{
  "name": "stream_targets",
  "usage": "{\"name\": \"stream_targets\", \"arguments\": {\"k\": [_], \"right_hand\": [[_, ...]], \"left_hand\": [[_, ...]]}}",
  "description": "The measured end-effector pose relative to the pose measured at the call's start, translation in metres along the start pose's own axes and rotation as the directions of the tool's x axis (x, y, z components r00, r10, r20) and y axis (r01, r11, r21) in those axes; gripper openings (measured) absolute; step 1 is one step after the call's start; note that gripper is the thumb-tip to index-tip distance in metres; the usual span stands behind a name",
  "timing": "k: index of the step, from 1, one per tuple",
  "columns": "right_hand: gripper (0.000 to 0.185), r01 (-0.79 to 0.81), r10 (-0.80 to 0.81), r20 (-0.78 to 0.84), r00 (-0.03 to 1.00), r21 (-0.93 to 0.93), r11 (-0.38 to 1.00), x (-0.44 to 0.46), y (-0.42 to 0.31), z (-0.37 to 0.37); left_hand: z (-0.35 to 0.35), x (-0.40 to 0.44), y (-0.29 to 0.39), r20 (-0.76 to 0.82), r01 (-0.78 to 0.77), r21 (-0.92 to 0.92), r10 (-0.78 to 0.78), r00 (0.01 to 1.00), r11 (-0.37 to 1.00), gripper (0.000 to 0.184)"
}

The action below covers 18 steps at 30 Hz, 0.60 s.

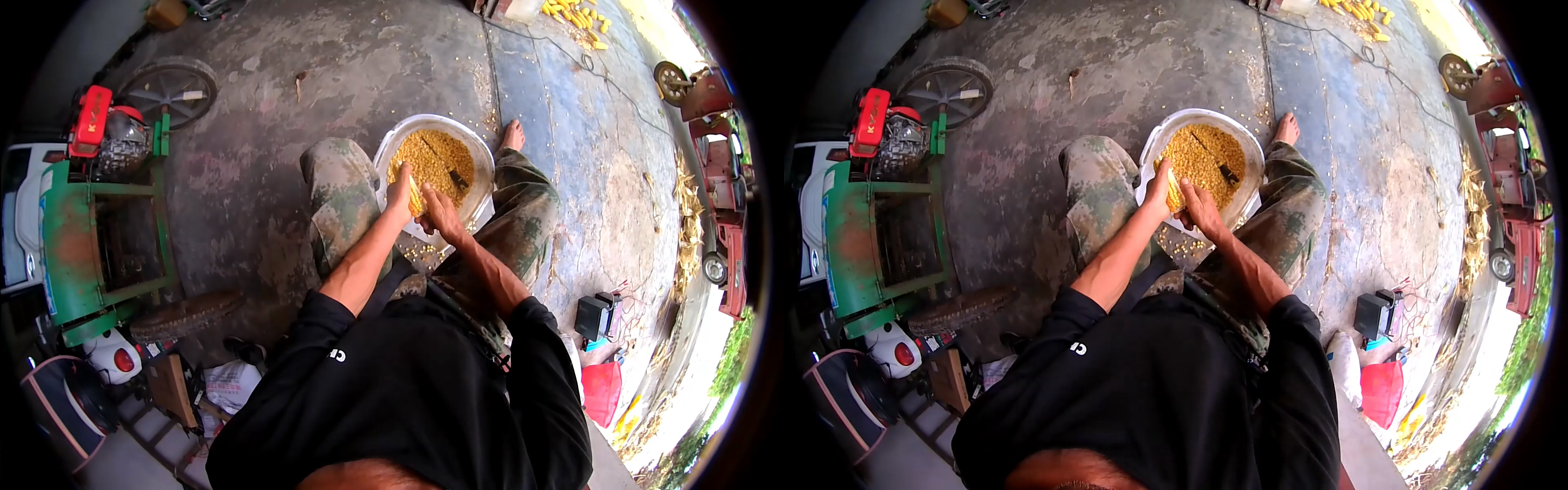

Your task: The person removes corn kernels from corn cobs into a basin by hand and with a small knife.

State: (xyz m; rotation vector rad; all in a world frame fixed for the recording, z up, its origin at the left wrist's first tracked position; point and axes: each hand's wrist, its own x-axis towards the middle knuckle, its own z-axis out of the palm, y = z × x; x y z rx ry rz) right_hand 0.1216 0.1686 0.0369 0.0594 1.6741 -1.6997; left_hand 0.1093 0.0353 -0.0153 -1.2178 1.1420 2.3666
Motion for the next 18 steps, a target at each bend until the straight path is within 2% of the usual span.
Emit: {"name": "stream_targets", "arguments": {"k": [2,6,8,9,14,16,17,18], "right_hand": [[0.052,0.079,-0.082,-0.015,0.997,-0.141,0.987,-0.004,0.000,0.004],[0.048,0.113,-0.116,-0.011,0.993,-0.155,0.981,0.001,0.010,0.006],[0.044,0.269,-0.290,-0.081,0.954,-0.202,0.942,0.006,0.014,0.007],[0.042,0.166,-0.174,-0.118,0.978,-0.076,0.983,0.007,0.014,0.006],[0.040,0.110,-0.110,-0.012,0.994,-0.040,0.993,0.011,0.011,-0.012],[0.039,0.147,-0.130,-0.135,0.982,0.130,0.980,0.016,0.012,-0.016],[0.040,0.066,-0.031,-0.123,0.992,0.294,0.954,0.019,0.010,-0.021],[0.040,0.068,-0.033,-0.125,0.992,0.292,0.954,0.022,0.008,-0.024]], "left_hand": [[0.000,-0.001,0.000,-0.040,-0.050,-0.019,0.049,0.998,0.999,0.070],[-0.005,0.004,0.001,-0.096,-0.032,0.019,0.034,0.995,0.999,0.064],[-0.005,0.003,0.000,-0.074,-0.010,-0.015,0.009,0.997,1.000,0.062],[-0.004,0.002,0.001,-0.050,0.010,-0.049,-0.013,0.999,0.999,0.060],[-0.007,0.016,-0.006,-0.042,0.007,-0.017,-0.007,0.999,1.000,0.064],[-0.010,0.028,-0.013,0.005,0.003,0.032,-0.003,1.000,0.999,0.070],[-0.003,0.013,-0.007,0.000,-0.022,0.020,0.022,1.000,1.000,0.076],[-0.004,0.017,-0.009,0.003,-0.022,0.020,0.022,1.000,1.000,0.076]]}}
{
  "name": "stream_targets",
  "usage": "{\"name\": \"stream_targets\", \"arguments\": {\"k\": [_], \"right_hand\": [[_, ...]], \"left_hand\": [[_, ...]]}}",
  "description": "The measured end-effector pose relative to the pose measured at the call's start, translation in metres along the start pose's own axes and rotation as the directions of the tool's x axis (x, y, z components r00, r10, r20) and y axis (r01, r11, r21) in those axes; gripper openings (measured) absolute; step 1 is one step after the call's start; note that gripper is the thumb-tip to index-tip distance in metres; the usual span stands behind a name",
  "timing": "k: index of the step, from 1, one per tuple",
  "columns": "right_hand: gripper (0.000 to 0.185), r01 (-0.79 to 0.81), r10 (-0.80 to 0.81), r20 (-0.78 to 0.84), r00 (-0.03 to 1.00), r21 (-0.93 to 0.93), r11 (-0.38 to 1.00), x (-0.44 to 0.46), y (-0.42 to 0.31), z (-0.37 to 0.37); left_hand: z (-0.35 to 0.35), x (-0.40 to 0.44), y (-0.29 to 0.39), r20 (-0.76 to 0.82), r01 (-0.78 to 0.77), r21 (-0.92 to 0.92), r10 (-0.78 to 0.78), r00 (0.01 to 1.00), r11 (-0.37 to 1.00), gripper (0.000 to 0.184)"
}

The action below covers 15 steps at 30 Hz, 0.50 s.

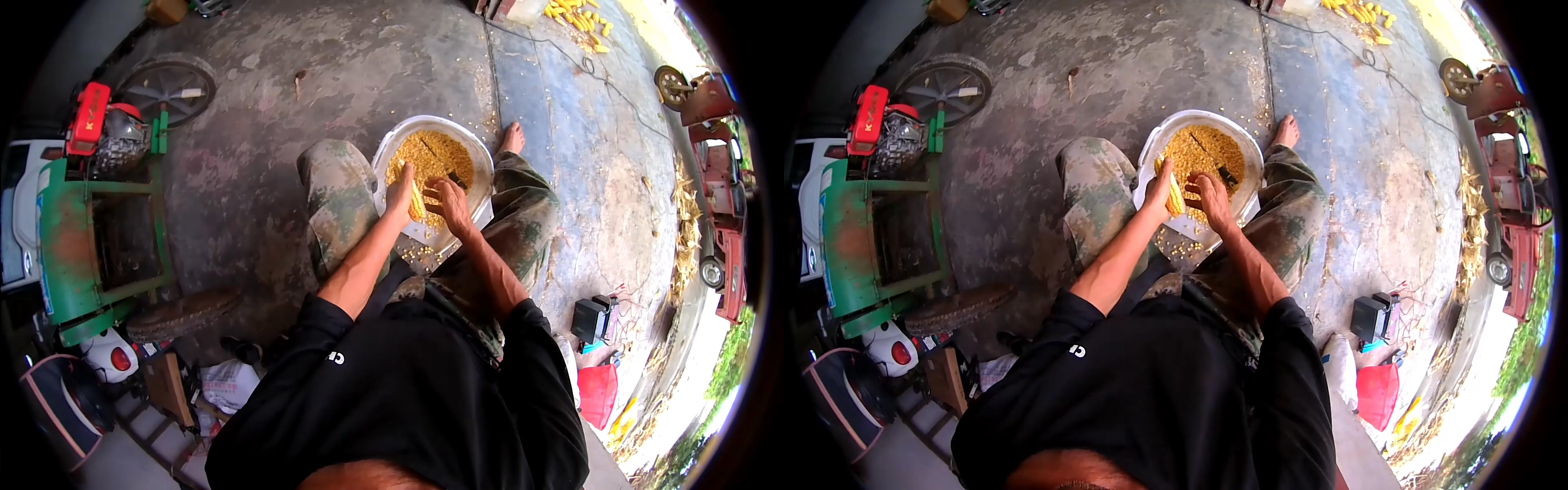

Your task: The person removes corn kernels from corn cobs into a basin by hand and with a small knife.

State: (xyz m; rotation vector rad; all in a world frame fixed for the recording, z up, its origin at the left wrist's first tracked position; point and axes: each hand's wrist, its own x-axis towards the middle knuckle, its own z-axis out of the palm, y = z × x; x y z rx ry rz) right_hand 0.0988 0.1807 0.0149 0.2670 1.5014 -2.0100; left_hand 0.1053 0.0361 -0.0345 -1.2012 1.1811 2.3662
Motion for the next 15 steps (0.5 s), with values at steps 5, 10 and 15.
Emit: {"name": "stream_targets", "arguments": {"k": [5,10,15], "right_hand": [[0.048,0.306,-0.362,0.037,0.932,-0.618,0.725,0.033,0.018,-0.031],[0.050,0.082,-0.099,-0.026,0.995,-0.382,0.920,0.029,0.021,-0.032],[0.045,-0.073,0.074,0.017,0.997,-0.057,0.996,0.003,-0.011,-0.012]], "left_hand": [[-0.008,0.018,-0.009,0.012,-0.008,0.135,0.007,1.000,0.991,0.075],[0.005,-0.001,-0.006,0.223,-0.079,-0.080,0.095,0.970,0.994,0.048],[0.008,-0.024,0.005,0.426,-0.160,0.144,0.084,0.901,0.977,0.042]]}}
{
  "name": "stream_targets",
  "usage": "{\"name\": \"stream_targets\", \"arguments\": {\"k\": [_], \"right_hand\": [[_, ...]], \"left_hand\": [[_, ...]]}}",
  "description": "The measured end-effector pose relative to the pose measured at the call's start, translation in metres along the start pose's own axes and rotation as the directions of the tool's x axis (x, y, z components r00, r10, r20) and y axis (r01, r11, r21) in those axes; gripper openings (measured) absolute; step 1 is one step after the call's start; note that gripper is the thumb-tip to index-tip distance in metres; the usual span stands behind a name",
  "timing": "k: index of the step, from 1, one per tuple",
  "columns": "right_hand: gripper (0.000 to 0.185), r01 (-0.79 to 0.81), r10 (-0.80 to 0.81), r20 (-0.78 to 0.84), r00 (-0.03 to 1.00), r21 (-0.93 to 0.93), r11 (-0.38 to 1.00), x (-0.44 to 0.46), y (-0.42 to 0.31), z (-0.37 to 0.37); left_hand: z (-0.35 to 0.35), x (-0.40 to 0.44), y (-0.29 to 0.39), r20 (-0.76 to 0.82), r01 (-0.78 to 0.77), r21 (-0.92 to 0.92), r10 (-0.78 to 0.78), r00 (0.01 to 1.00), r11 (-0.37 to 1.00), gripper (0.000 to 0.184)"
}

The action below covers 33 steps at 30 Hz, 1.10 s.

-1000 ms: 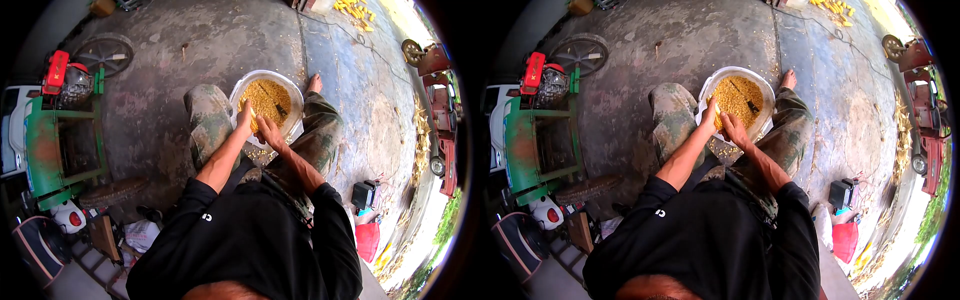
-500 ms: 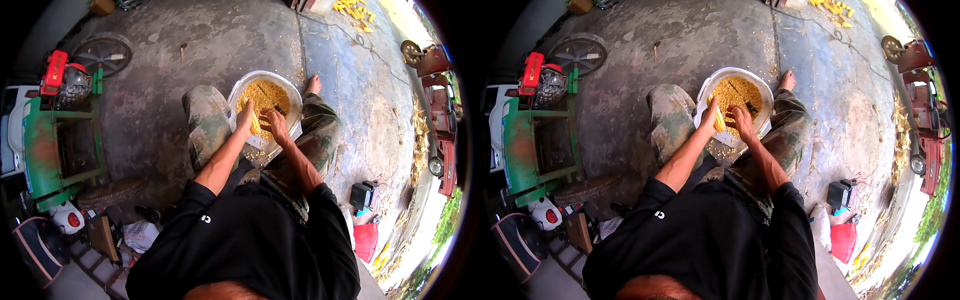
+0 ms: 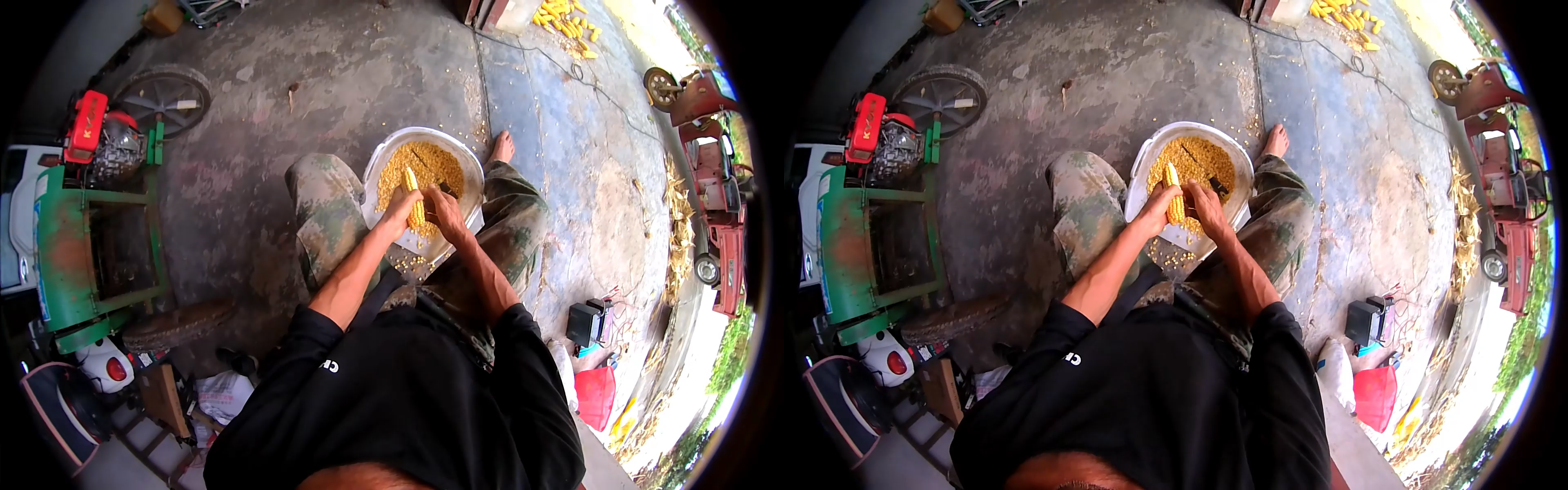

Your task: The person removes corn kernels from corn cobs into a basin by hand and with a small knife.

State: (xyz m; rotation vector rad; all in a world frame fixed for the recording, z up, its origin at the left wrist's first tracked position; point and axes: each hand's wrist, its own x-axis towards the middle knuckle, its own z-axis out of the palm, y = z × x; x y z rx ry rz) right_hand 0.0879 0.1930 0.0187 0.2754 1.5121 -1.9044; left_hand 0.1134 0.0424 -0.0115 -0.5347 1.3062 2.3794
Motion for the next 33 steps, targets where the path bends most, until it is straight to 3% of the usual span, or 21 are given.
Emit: {"name": "stream_targets", "arguments": {"k": [1,3,7,10,11,12,13,14,15,16,17,19,21,22,24,28,30,31,33], "right_hand": [[0.045,0.001,-0.001,0.000,1.000,-0.002,1.000,0.000,-0.002,0.000],[0.041,-0.059,0.062,0.055,0.997,-0.056,0.997,0.000,-0.005,0.000],[0.035,0.002,0.006,0.110,0.994,-0.069,0.998,-0.004,-0.004,0.002],[0.032,0.224,-0.187,0.178,0.966,-0.214,0.951,-0.001,0.004,-0.006],[0.032,0.496,-0.416,0.270,0.868,-0.476,0.726,-0.002,0.006,-0.009],[0.033,0.599,-0.495,0.349,0.796,-0.575,0.557,-0.001,0.008,-0.012],[0.033,0.672,-0.565,0.422,0.709,-0.646,0.361,0.000,0.009,-0.015],[0.033,0.657,-0.530,0.463,0.710,-0.707,0.262,0.004,0.011,-0.019],[0.045,0.638,-0.491,0.501,0.713,-0.754,0.156,0.007,0.014,-0.022],[0.045,0.638,-0.491,0.501,0.712,-0.754,0.156,0.011,0.019,-0.021],[0.039,0.498,-0.382,0.320,0.867,-0.557,0.665,0.014,0.023,-0.017],[0.033,0.203,-0.163,0.215,0.963,-0.181,0.962,0.017,0.028,-0.015],[0.027,-0.055,0.048,0.076,0.996,0.085,0.995,0.011,0.017,-0.006],[0.027,-0.052,0.045,0.075,0.996,0.087,0.995,0.008,0.014,-0.003],[0.033,0.131,-0.127,0.121,0.985,-0.028,0.991,0.005,0.015,-0.003],[0.039,0.100,-0.106,0.064,0.992,0.093,0.991,0.006,0.012,-0.002],[0.040,0.086,-0.070,-0.101,0.992,0.164,0.983,0.007,0.007,0.004],[0.040,0.083,-0.068,-0.099,0.993,0.163,0.983,0.004,0.005,0.006],[0.047,0.232,-0.238,-0.073,0.969,-0.084,0.969,0.003,0.007,0.005]], "left_hand": [[0.006,-0.005,0.003,0.001,-0.002,-0.001,0.002,1.000,1.000,0.042],[0.012,-0.009,0.002,-0.082,-0.055,0.031,0.058,0.995,0.998,0.060],[0.006,-0.006,-0.006,-0.046,-0.170,0.138,0.177,0.983,0.976,0.072],[0.003,-0.007,-0.008,-0.009,-0.198,0.178,0.203,0.979,0.964,0.069],[0.002,-0.006,-0.010,0.004,-0.221,0.194,0.225,0.974,0.956,0.068],[0.001,-0.006,-0.011,0.018,-0.245,0.209,0.246,0.969,0.947,0.068],[0.001,-0.005,-0.013,0.016,-0.244,0.209,0.246,0.969,0.947,0.068],[0.001,-0.003,-0.014,-0.004,-0.258,0.266,0.269,0.963,0.929,0.068],[0.000,-0.002,-0.015,-0.023,-0.270,0.323,0.293,0.956,0.907,0.067],[0.000,-0.002,-0.017,-0.024,-0.269,0.323,0.292,0.956,0.907,0.067],[0.001,-0.004,-0.016,-0.054,-0.260,0.361,0.299,0.953,0.896,0.067],[0.003,-0.005,-0.014,-0.082,-0.251,0.398,0.307,0.948,0.882,0.068],[0.005,-0.005,-0.012,-0.092,-0.286,0.361,0.339,0.936,0.888,0.068],[0.005,-0.005,-0.011,-0.088,-0.287,0.362,0.340,0.936,0.887,0.068],[0.015,-0.014,0.003,-0.083,-0.240,0.300,0.276,0.958,0.923,0.059],[0.018,-0.017,0.012,-0.094,-0.129,0.328,0.168,0.981,0.936,0.047],[0.013,-0.013,0.010,-0.133,-0.045,0.117,0.061,0.989,0.992,0.035],[0.012,-0.012,0.007,-0.136,-0.045,0.115,0.061,0.989,0.992,0.035],[0.010,-0.006,0.001,-0.238,-0.064,-0.071,0.045,0.970,0.995,0.035]]}}
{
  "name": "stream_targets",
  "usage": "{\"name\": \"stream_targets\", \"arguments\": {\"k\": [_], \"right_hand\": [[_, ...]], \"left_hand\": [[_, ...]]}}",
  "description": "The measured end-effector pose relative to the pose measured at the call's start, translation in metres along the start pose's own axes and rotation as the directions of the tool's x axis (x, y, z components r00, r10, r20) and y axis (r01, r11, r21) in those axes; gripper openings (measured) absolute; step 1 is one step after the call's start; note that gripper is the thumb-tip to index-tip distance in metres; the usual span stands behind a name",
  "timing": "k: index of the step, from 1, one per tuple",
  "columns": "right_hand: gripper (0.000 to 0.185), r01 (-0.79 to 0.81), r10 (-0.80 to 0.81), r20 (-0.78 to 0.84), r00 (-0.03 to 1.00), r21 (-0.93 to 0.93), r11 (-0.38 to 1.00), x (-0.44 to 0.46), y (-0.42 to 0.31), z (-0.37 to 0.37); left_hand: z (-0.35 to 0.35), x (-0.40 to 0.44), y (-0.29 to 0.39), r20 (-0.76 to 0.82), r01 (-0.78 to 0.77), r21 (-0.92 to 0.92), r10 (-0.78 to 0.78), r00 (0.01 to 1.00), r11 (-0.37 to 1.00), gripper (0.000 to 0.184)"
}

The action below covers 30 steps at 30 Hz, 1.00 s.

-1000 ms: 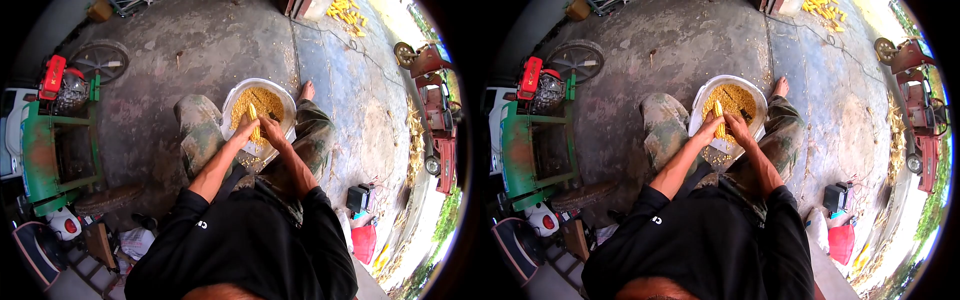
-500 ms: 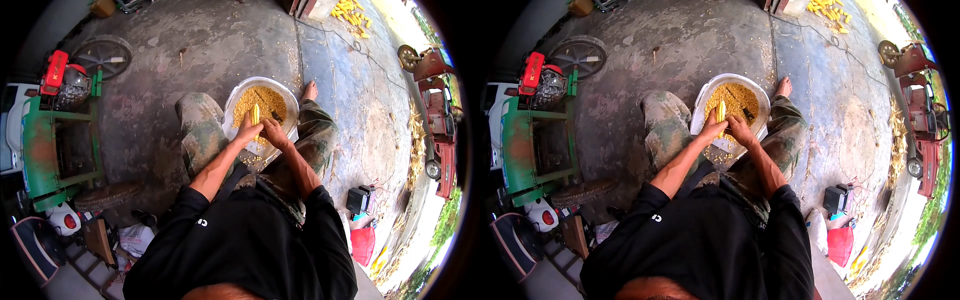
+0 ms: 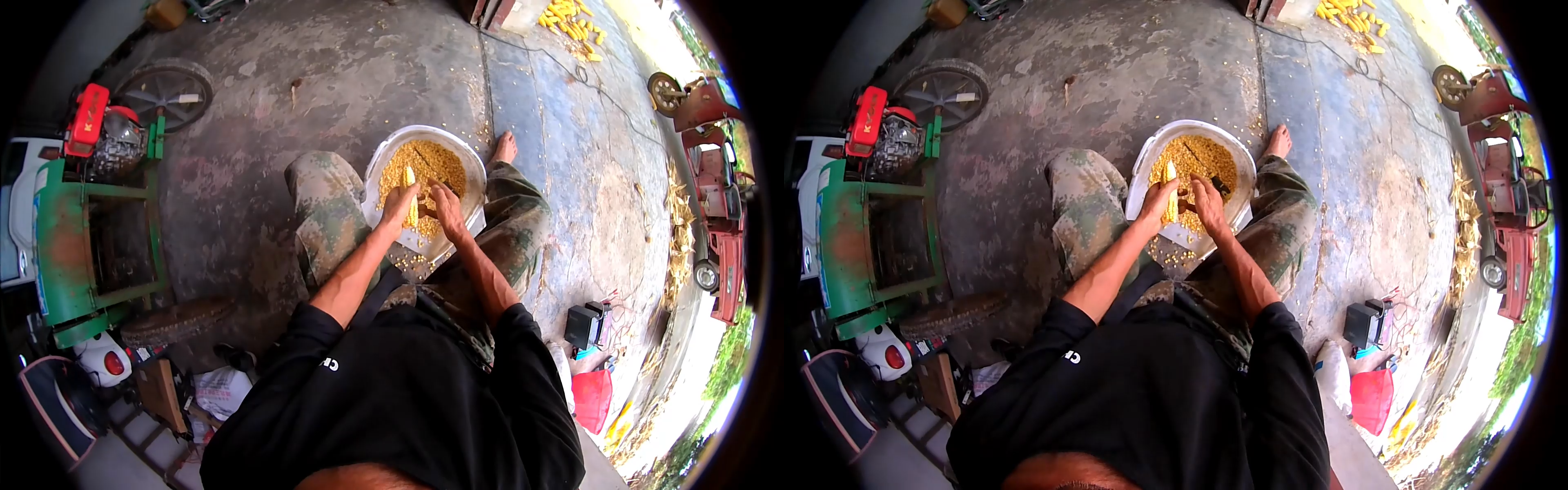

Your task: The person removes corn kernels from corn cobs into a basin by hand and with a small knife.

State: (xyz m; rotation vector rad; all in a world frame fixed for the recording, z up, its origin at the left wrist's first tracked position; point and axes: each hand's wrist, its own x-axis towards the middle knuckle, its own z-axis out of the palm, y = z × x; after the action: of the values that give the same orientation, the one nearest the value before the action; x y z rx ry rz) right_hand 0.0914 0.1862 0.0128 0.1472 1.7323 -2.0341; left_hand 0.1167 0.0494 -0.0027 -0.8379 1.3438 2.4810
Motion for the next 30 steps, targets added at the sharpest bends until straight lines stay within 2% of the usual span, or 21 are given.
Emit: {"name": "stream_targets", "arguments": {"k": [1,2,4,5,6,8,10,12,14,16,17,19,20,22,23,24,25,26,27,28,30], "right_hand": [[0.049,0.041,-0.042,-0.005,0.999,-0.082,0.996,0.009,0.015,-0.004],[0.049,0.041,-0.041,-0.001,0.999,-0.084,0.996,0.008,0.012,-0.002],[0.050,-0.008,0.016,0.030,0.999,-0.226,0.974,0.003,0.006,0.001],[0.054,0.045,-0.057,-0.031,0.998,-0.298,0.954,-0.005,0.002,0.010],[0.054,0.046,-0.057,-0.028,0.998,-0.298,0.953,-0.012,-0.008,0.015],[0.060,-0.078,0.088,-0.013,0.996,-0.601,0.796,-0.023,-0.025,0.021],[0.064,-0.097,0.118,-0.004,0.993,-0.596,0.797,-0.025,-0.020,0.025],[0.065,-0.112,0.183,0.099,0.978,-0.491,0.864,-0.028,-0.018,0.027],[0.066,-0.051,0.122,0.114,0.986,-0.488,0.871,-0.025,-0.013,0.029],[0.064,0.182,-0.123,0.143,0.982,-0.554,0.812,-0.022,-0.008,0.029],[0.064,0.181,-0.121,0.142,0.982,-0.554,0.812,-0.022,-0.009,0.029],[0.065,0.063,0.015,0.136,0.991,-0.550,0.833,-0.023,-0.012,0.029],[0.065,0.062,0.017,0.136,0.991,-0.550,0.833,-0.021,-0.008,0.028],[0.044,-0.105,0.179,0.116,0.977,-0.468,0.878,-0.009,0.016,0.021],[0.044,-0.106,0.180,0.117,0.977,-0.468,0.877,-0.005,0.032,0.015],[0.036,0.140,-0.027,0.191,0.981,-0.605,0.783,-0.003,0.043,0.012],[0.036,0.257,-0.122,0.245,0.962,-0.658,0.708,0.000,0.052,0.008],[0.038,0.364,-0.214,0.296,0.931,-0.700,0.614,-0.001,0.047,0.010],[0.039,0.478,-0.409,0.271,0.871,-0.661,0.579,-0.002,0.043,0.013],[0.044,0.488,-0.433,0.255,0.864,-0.629,0.604,-0.004,0.039,0.014],[0.058,0.513,-0.480,0.222,0.849,-0.562,0.648,-0.011,0.020,0.020]], "left_hand": [[-0.003,0.004,0.000,0.017,0.024,-0.059,-0.023,1.000,0.998,0.030],[-0.005,0.007,0.000,0.014,0.022,-0.061,-0.021,1.000,0.998,0.030],[-0.008,0.011,-0.002,-0.018,-0.057,-0.066,0.056,0.998,0.996,0.028],[0.000,0.001,0.008,-0.041,-0.049,-0.120,0.045,0.998,0.992,0.026],[-0.003,0.003,0.006,-0.043,-0.051,-0.121,0.046,0.998,0.991,0.026],[-0.008,0.009,0.004,-0.117,-0.056,-0.018,0.054,0.992,0.998,0.024],[-0.010,0.012,0.000,-0.121,-0.044,-0.015,0.042,0.992,0.999,0.024],[-0.008,0.011,0.001,-0.125,-0.031,-0.012,0.030,0.992,0.999,0.025],[-0.005,0.008,-0.002,-0.107,-0.095,-0.002,0.094,0.990,0.996,0.026],[-0.004,0.008,-0.003,-0.100,-0.093,-0.015,0.091,0.991,0.996,0.029],[-0.001,0.006,-0.001,-0.148,-0.099,0.025,0.102,0.984,0.995,0.035],[0.004,0.002,0.004,-0.197,-0.101,0.065,0.112,0.974,0.993,0.040],[0.006,0.000,0.006,-0.252,-0.089,0.128,0.119,0.960,0.988,0.046],[0.005,0.001,0.003,-0.307,-0.072,0.188,0.128,0.943,0.980,0.053],[0.002,0.006,-0.003,-0.323,-0.062,0.227,0.135,0.937,0.972,0.056],[0.000,0.010,-0.006,-0.338,-0.051,0.265,0.142,0.930,0.963,0.060],[-0.002,0.013,-0.008,-0.338,-0.051,0.265,0.142,0.930,0.963,0.060],[-0.003,0.013,-0.007,-0.297,-0.030,0.172,0.081,0.951,0.985,0.058],[-0.004,0.013,-0.007,-0.250,-0.004,0.079,0.024,0.968,0.997,0.057],[-0.004,0.014,-0.006,-0.250,-0.004,0.079,0.024,0.968,0.997,0.057],[-0.002,0.010,-0.001,-0.173,0.019,-0.052,-0.028,0.985,0.998,0.057]]}}
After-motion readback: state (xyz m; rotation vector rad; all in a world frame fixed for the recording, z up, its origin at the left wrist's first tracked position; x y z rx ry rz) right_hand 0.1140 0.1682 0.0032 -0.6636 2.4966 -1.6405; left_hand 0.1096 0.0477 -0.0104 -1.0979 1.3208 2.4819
